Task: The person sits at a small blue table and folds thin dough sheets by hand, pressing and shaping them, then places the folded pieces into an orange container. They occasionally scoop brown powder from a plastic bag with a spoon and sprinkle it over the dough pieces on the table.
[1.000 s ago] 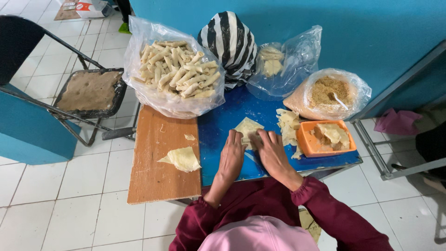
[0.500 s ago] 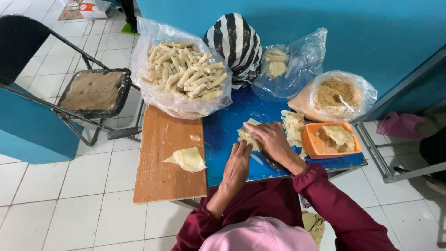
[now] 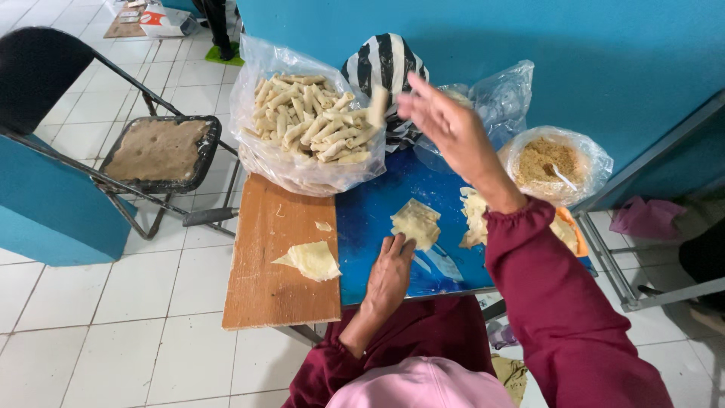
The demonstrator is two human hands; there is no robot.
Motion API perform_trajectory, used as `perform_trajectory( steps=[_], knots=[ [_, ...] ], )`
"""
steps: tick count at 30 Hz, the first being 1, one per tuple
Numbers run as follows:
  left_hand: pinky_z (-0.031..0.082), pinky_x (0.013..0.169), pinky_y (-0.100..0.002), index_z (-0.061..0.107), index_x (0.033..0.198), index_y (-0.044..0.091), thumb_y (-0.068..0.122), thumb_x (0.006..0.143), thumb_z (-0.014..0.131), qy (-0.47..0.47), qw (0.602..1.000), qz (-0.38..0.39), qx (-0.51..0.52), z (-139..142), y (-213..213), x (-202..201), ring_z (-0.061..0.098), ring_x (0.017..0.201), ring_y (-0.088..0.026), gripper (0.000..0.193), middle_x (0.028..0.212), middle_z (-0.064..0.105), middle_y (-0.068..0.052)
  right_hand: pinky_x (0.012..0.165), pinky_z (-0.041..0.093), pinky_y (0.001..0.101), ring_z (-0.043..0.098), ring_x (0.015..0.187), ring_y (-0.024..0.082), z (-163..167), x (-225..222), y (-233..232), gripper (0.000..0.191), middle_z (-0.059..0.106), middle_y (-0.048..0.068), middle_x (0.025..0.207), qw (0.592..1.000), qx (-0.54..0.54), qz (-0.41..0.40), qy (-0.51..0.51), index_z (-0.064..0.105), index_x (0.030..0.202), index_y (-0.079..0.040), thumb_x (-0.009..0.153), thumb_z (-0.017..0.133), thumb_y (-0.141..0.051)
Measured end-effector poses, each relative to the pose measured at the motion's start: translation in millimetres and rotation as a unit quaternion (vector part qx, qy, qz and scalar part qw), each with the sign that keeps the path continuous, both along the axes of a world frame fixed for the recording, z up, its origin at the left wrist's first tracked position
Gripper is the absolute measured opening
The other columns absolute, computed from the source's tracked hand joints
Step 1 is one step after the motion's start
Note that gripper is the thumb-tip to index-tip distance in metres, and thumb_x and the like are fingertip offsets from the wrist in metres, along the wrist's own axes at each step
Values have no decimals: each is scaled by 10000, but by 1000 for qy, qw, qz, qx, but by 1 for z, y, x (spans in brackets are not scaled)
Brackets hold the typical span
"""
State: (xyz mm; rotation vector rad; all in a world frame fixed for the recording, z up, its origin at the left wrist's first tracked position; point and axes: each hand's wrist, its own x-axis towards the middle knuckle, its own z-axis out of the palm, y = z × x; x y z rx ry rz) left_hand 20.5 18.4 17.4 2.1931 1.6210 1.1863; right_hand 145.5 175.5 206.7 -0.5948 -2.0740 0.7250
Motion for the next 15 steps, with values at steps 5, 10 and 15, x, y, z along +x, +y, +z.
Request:
perform_trajectory(
  steps=[5,10,15],
  knots=[
    [550,863,-443,644,1256,-18,48,953,595,-4,1000,2,-5,-3,0,0,547,1142,-381,313,1246,583,-198,1000,612,324,702,1175,210,34,19,-32,330,686,151,1335,992,123,-29,18,593,1442,-54,1146,567,-197],
    [543,860,-453,645,1269,-12,65,961,600,19,1000,-1,-14,-4,1,-1,545,1137,-388,321,1260,579,-216,699,540,333,721,862,211,25,111,-46,122,748,90,1076,944,116,-276,-137,764,1160,-102,1060,697,-121],
    [535,875,-463,644,1276,-7,76,962,599,20,1000,-8,-12,-4,1,-2,545,1124,-397,328,1272,576,-232,714,553,450,724,843,334,-19,177,-53,179,735,113,989,833,144,-422,-328,760,1121,-123,986,753,-239]
  ],
)
